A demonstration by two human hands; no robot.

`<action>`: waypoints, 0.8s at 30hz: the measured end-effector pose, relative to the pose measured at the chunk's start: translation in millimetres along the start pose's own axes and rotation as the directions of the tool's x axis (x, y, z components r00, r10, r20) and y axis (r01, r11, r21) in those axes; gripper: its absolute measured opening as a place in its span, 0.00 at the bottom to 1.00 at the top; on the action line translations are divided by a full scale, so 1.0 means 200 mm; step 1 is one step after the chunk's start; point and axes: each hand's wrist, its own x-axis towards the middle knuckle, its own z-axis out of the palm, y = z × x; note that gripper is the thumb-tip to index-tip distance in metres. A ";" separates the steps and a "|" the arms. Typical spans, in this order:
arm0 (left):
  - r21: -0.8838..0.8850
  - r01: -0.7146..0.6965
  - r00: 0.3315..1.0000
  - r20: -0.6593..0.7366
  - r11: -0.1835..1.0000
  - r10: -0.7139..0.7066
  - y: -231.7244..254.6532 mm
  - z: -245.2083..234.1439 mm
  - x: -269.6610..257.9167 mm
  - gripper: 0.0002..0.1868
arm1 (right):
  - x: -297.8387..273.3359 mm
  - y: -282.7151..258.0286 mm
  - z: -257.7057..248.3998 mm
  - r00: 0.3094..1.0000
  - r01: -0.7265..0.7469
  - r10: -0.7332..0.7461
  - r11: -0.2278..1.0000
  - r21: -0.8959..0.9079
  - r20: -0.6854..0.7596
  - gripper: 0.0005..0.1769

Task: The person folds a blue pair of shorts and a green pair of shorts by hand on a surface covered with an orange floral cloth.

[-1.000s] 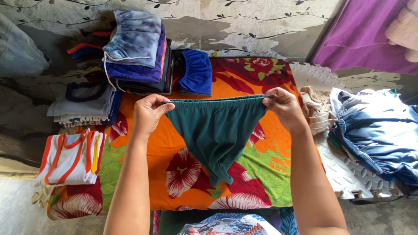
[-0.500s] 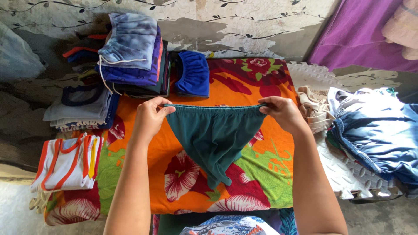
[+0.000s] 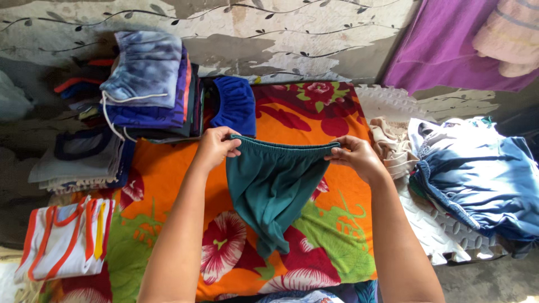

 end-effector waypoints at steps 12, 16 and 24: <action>0.228 -0.638 0.712 -0.190 0.735 0.676 0.69 0.21 0.26 0.12 | 0.13 -0.48 -0.27 0.605 0.752 -0.758 0.644 -0.139 -0.243 0.16; 0.294 -0.678 0.661 -0.157 0.674 0.734 0.69 0.26 0.16 0.14 | -0.02 -0.49 -0.26 0.548 0.784 -0.808 0.586 -0.203 -0.217 0.15; 0.168 -0.461 0.885 0.010 0.871 0.466 -0.09 0.35 -0.20 0.12 | -0.24 0.39 -0.29 0.817 0.440 -0.556 0.773 -0.456 -0.154 0.13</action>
